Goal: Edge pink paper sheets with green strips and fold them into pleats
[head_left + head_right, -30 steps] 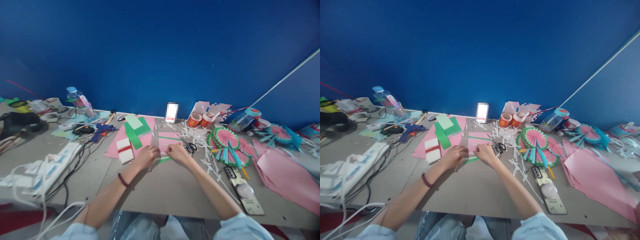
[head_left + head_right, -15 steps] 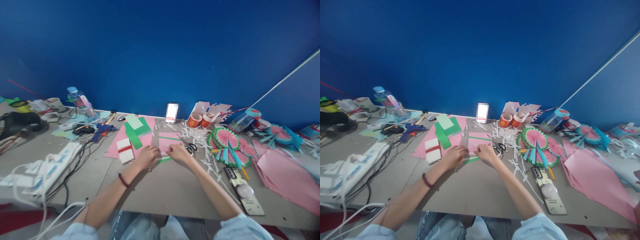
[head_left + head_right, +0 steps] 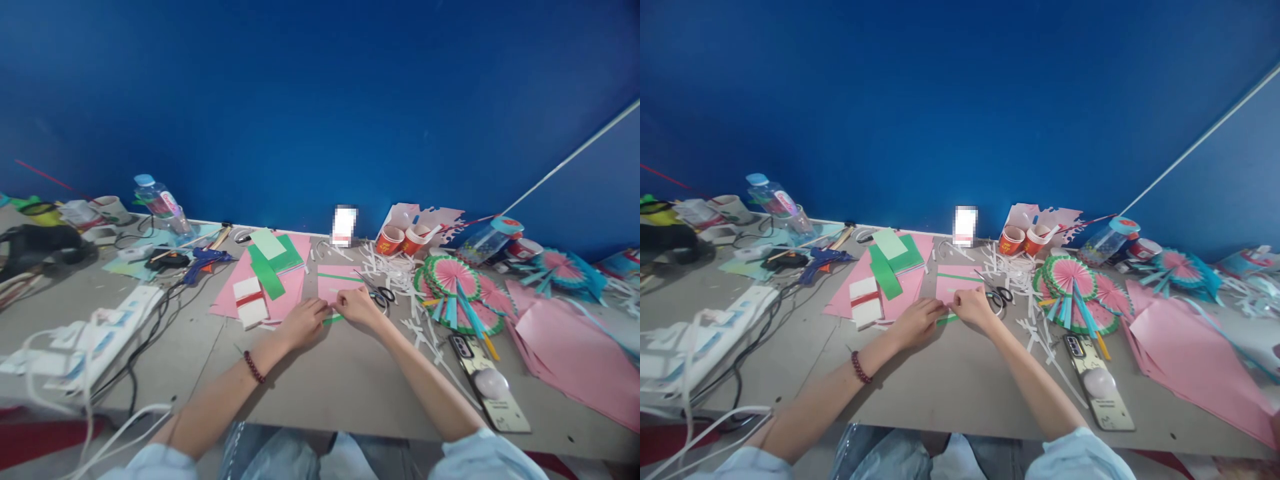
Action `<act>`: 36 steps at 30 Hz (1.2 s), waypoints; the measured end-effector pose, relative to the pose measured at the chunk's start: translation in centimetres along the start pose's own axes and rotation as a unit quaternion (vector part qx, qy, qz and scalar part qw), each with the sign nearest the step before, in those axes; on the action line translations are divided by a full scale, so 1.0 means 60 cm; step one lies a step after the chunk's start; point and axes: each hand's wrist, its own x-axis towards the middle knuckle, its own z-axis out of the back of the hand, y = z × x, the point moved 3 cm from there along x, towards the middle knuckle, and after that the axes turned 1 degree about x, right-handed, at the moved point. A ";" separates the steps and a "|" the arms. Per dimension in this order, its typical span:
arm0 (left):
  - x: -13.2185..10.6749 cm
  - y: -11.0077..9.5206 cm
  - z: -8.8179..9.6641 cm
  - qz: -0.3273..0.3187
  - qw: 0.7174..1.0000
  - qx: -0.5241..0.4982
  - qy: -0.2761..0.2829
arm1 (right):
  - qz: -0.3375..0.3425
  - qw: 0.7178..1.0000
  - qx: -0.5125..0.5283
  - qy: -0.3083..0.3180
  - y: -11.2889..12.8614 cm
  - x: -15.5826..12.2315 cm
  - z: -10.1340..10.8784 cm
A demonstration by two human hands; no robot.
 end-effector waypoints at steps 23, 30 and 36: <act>0.002 -0.029 -0.001 0.059 0.997 0.046 0.020 | 0.002 0.999 0.017 0.043 0.001 -0.004 0.021; 0.003 -0.028 0.002 0.053 0.996 0.064 0.043 | -0.026 0.999 0.004 0.029 -0.006 -0.005 0.018; 0.004 -0.029 0.003 0.056 0.995 0.064 0.050 | -0.046 0.998 0.006 0.035 -0.007 -0.003 0.018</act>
